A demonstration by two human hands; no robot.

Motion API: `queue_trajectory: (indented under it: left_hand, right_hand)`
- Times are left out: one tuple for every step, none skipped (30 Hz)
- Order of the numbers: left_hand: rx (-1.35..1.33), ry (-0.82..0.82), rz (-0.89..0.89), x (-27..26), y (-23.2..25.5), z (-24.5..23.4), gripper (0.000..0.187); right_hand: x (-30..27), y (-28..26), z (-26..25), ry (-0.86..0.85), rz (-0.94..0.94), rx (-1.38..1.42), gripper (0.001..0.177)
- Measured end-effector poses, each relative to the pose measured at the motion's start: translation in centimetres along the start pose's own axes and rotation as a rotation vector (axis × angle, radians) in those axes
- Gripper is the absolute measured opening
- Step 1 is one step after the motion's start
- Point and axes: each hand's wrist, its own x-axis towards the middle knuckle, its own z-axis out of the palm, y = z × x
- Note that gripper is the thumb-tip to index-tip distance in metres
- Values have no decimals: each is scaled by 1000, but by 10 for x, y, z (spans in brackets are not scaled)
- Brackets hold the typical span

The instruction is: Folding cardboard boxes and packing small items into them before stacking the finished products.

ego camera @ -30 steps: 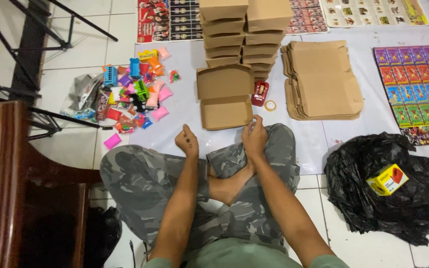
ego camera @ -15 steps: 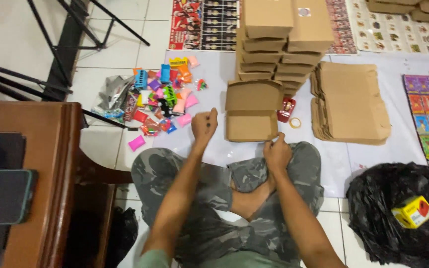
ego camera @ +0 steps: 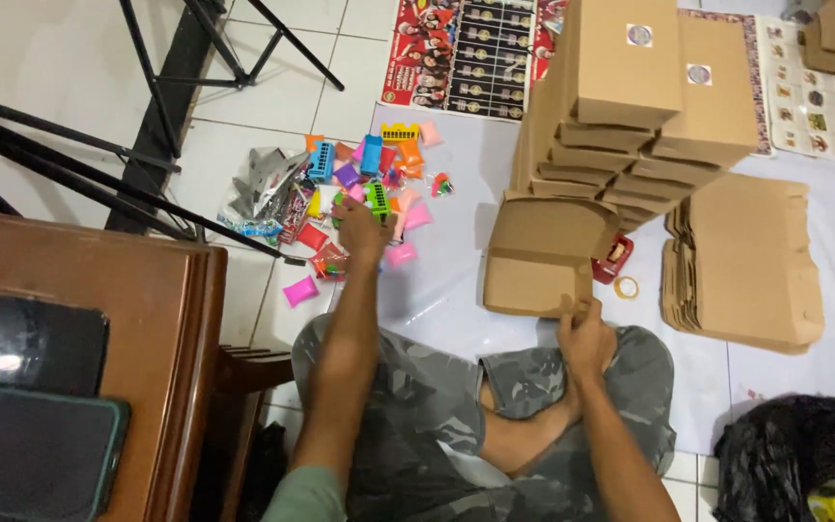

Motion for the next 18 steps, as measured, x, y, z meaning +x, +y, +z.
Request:
queue_trajectory:
  left_hand:
    - [-3,1,-5,-2,11,5,99]
    - [62,58,7,-6,20,9,95]
    - [128,115,20,-11,28,14,94]
    - [125,120,9,-9,31,20,94]
    - [122,73,-15,-8,35,26,93]
    - [121,24,-38,-8,38,32,93]
    - [119,27,-48,-1,33,41,93]
    - [167,77,-43,3,26,49,95]
    - [214,128,-37,7,20,58,97]
    - [216,128,-45,15,7,70,97]
    - [219,193,-34,23,-5,82,93]
    - [220,257,-18,31,-16,95,89]
    - [220,258,-22,37,-17,103,89]
    - [244,332,-8,39,-23,109,78]
    - [269,405,6,41,-29,116,67]
    - [271,405,-1,37,-25,111,67]
    - [265,425,5,33,-21,106,66]
    - [256,447,12,31,-16,102,64]
  right_hand:
    - [0,3,2,-2,-5,-2,38]
    - [-2,7,4,23,17,17,31]
    - [-5,11,6,49,40,36,25]
    - [-5,14,7,45,28,35,25]
    - [-6,17,8,127,8,142,18]
    - [-9,20,8,206,-9,249,14]
    - [-7,21,11,200,-17,249,14]
    - [-7,23,13,219,-35,263,13]
    - [-7,25,15,237,-53,277,13]
    - [-7,25,15,230,-57,278,13]
    - [-6,26,15,224,-64,295,12]
    - [-6,27,14,222,-68,310,12]
    - [-3,27,15,220,-71,309,12]
    - [-4,27,15,220,-82,304,11]
    - [-5,27,15,220,-93,299,10]
    - [-5,27,15,214,-96,299,10]
    - [-6,27,15,203,-89,310,11]
    - [-5,26,14,195,-82,321,12]
